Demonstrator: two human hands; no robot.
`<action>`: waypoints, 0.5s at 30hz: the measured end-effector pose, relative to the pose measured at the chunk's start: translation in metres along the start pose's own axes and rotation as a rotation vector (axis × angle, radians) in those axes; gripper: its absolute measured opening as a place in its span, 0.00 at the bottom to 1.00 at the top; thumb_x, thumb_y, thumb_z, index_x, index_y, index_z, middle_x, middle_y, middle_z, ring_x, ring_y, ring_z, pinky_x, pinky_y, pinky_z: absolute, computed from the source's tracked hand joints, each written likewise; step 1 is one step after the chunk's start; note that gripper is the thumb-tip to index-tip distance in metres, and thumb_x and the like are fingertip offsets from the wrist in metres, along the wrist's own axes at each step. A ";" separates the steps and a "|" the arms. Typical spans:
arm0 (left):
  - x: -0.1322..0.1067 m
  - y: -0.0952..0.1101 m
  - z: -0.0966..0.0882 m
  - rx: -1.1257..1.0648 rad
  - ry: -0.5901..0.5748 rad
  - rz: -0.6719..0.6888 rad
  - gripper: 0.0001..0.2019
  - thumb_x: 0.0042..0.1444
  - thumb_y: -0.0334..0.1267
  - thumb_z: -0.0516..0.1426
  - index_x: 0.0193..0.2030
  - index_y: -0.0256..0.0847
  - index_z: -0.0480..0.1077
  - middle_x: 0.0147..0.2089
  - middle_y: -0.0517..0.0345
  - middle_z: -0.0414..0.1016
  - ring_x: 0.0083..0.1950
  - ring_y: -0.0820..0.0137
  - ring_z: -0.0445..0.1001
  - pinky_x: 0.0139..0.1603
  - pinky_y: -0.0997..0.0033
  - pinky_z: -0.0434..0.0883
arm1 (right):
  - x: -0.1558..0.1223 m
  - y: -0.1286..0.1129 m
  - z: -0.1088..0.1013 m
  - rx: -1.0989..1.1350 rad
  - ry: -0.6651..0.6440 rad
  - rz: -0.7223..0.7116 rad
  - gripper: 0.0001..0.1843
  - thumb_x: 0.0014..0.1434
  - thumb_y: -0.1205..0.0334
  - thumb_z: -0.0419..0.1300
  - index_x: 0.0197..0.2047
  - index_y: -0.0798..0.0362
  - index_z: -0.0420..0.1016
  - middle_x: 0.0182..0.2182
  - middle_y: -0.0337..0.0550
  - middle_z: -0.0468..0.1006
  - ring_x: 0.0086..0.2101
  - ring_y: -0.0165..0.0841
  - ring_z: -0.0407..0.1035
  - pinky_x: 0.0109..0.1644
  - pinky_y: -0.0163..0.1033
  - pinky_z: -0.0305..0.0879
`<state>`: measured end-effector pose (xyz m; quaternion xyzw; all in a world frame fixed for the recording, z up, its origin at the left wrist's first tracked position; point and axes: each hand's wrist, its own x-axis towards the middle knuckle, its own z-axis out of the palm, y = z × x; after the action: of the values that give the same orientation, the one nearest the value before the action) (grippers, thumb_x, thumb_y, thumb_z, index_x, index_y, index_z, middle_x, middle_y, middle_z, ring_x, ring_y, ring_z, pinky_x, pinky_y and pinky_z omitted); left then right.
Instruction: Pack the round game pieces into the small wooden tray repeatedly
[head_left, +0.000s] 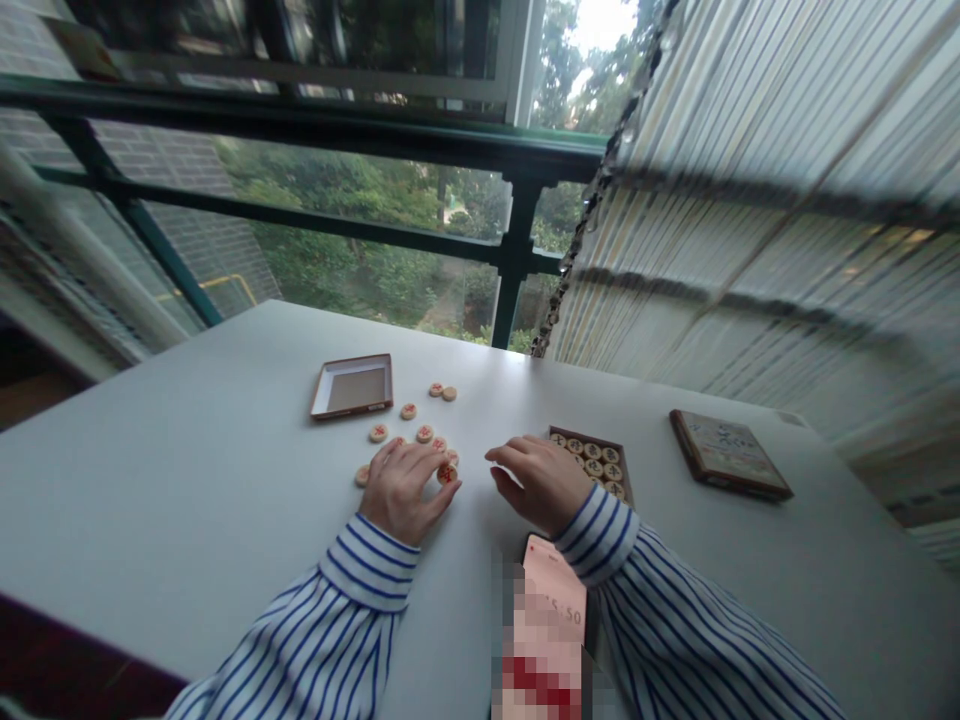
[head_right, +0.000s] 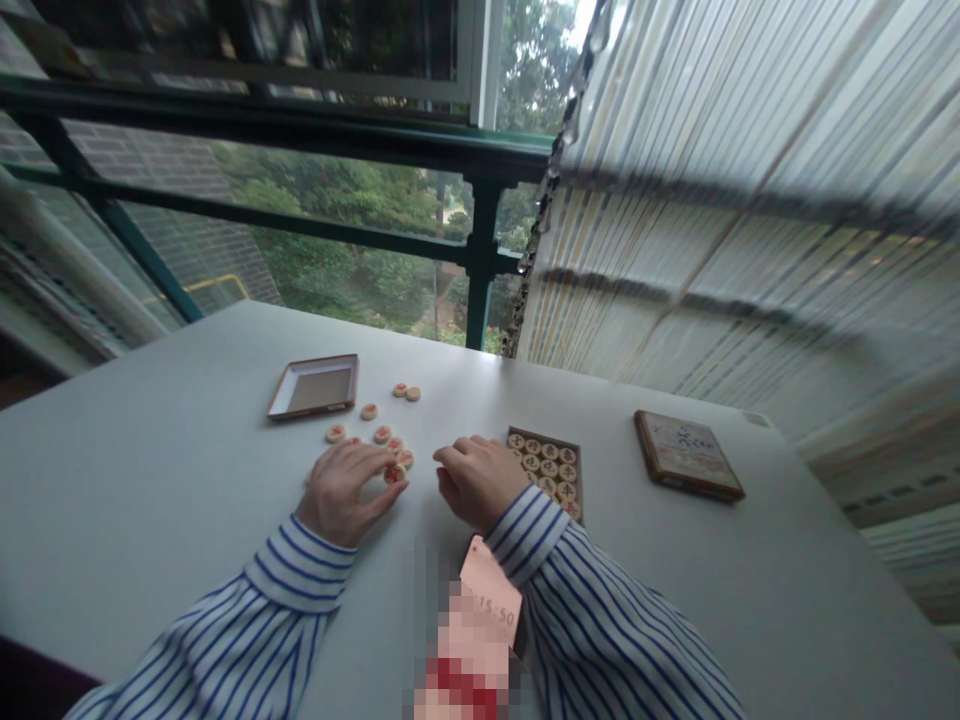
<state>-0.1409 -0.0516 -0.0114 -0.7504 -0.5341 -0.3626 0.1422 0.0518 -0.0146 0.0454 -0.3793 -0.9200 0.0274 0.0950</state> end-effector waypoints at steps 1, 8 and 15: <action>0.000 0.001 0.000 -0.006 0.000 0.006 0.09 0.48 0.42 0.56 0.35 0.41 0.70 0.36 0.57 0.75 0.41 0.65 0.71 0.49 0.60 0.62 | -0.001 0.002 -0.002 -0.001 0.009 0.006 0.14 0.57 0.63 0.48 0.44 0.51 0.69 0.35 0.44 0.74 0.37 0.32 0.66 0.40 0.36 0.57; 0.002 0.007 -0.001 -0.069 0.022 0.026 0.09 0.48 0.40 0.56 0.35 0.40 0.70 0.38 0.55 0.75 0.40 0.65 0.72 0.48 0.58 0.63 | -0.013 0.016 -0.019 -0.005 0.050 0.057 0.13 0.57 0.63 0.48 0.43 0.52 0.70 0.35 0.44 0.74 0.35 0.29 0.66 0.40 0.35 0.58; 0.004 0.012 0.001 -0.091 0.027 0.098 0.09 0.47 0.39 0.56 0.37 0.40 0.69 0.39 0.53 0.74 0.43 0.63 0.71 0.47 0.59 0.64 | -0.025 0.032 -0.030 -0.022 0.046 0.113 0.14 0.57 0.62 0.49 0.44 0.52 0.69 0.36 0.45 0.74 0.34 0.29 0.67 0.38 0.34 0.58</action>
<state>-0.1288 -0.0531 -0.0072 -0.7763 -0.4779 -0.3891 0.1325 0.0969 -0.0103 0.0669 -0.4320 -0.8950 0.0139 0.1104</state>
